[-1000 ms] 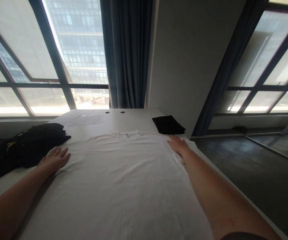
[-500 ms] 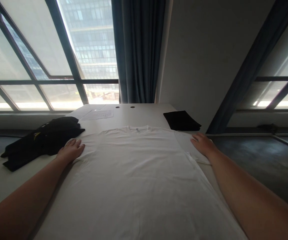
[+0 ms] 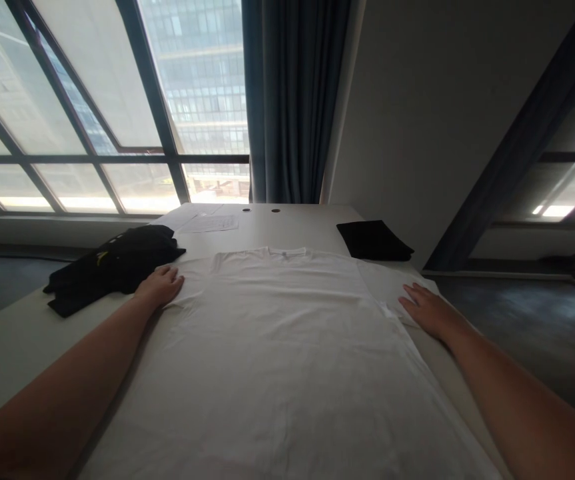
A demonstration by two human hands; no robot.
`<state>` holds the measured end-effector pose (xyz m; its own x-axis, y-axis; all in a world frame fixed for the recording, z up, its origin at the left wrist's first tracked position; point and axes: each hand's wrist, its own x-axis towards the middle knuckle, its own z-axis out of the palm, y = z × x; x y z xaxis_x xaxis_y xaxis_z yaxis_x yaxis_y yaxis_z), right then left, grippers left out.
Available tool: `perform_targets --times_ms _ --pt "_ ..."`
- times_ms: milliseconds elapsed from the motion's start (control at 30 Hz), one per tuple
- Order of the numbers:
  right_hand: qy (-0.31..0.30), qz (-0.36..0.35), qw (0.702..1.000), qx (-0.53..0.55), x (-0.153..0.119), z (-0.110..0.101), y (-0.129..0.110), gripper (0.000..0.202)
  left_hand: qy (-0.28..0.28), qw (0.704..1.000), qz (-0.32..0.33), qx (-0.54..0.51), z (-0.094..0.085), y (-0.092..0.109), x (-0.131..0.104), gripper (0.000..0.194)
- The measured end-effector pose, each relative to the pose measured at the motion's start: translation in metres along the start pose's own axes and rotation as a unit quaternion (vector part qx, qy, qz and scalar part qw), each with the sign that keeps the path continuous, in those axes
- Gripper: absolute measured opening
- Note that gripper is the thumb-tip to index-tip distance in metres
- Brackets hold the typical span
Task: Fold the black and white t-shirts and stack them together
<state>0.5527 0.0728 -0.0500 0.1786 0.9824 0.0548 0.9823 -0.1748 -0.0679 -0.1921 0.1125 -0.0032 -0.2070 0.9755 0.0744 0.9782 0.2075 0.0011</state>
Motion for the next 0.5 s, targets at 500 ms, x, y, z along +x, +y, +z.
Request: perform_targets --times_ms 500 --pt "0.052 -0.001 0.995 -0.087 -0.009 -0.024 -0.009 0.051 -0.019 0.981 -0.189 -0.022 -0.016 -0.003 -0.003 0.052"
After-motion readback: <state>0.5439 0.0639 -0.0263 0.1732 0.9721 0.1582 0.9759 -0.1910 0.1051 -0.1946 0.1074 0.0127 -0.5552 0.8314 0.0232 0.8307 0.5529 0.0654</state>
